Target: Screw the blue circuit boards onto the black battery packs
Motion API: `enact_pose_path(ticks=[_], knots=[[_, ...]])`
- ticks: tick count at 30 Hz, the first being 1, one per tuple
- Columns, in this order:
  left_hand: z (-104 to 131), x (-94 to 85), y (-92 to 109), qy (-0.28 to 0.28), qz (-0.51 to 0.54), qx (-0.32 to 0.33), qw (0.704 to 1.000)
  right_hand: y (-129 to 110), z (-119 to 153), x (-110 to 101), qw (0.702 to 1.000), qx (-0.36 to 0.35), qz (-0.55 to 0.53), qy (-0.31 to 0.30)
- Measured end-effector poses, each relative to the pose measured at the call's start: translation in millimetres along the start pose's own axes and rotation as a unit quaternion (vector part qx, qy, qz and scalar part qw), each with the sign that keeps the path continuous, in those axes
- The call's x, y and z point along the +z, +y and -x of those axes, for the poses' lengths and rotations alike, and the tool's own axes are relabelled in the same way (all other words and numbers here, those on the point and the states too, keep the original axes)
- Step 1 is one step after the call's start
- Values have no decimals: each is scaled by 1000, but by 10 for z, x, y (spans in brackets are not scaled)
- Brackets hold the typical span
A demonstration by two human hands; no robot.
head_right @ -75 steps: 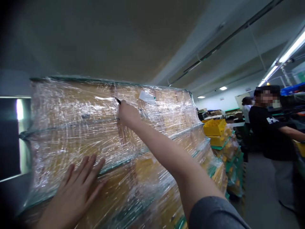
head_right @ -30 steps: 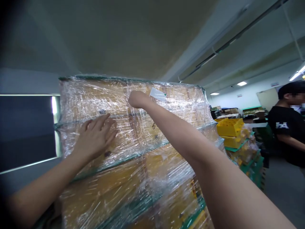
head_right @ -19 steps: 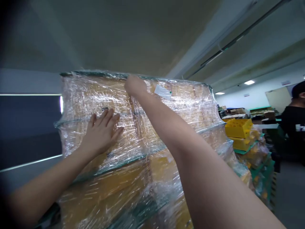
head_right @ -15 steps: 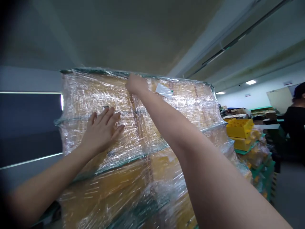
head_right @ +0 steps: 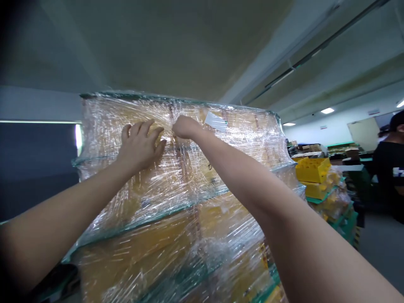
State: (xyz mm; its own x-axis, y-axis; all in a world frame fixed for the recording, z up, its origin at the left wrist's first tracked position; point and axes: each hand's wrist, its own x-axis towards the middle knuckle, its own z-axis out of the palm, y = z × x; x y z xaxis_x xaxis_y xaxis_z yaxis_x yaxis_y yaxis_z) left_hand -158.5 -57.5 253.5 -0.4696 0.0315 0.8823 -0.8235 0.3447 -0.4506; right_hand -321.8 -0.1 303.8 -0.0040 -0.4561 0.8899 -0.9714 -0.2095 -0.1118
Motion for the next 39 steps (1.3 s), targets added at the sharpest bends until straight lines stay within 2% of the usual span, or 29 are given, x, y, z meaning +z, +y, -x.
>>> enact_pose_path(ticks=[2, 8, 11, 14, 17, 21, 28, 32, 35, 37, 39], knots=[[-147, 23, -4, -1, -19, 0, 1000, 2, 97, 2, 1000, -3, 3, -27], [-533, -8, -34, -1, -33, 9, 999, -9, 204, -9, 998, -20, 36, -52], [-682, -39, -71, -23, -73, 27, 997, 22, 258, -24, 996, -21, 48, -67], [-788, -55, -77, -32, -117, 53, 991, 65, 271, -37, 998, -15, 52, -44], [-864, -98, -53, -17, -120, 63, 991, 96, 175, -31, 998, -18, 52, 22], [-931, -208, -56, -22, -83, 64, 994, 96, -4, -29, 993, -37, 48, 103], [-929, -303, -112, -26, -7, 53, 998, 9, -12, -161, 989, -6, 54, 139], [-946, -316, -100, -30, 1, 56, 998, -1, -95, -102, 986, -25, 52, 159], [-933, -325, -121, -30, -1, 55, 998, 12, -77, 30, 992, -19, 59, 112], [-910, -338, -156, -41, -7, 67, 997, 20, 62, 133, 996, -5, 62, 67], [-894, -358, -191, -54, -14, 86, 995, 29, 293, 226, 996, 5, 68, 52]])
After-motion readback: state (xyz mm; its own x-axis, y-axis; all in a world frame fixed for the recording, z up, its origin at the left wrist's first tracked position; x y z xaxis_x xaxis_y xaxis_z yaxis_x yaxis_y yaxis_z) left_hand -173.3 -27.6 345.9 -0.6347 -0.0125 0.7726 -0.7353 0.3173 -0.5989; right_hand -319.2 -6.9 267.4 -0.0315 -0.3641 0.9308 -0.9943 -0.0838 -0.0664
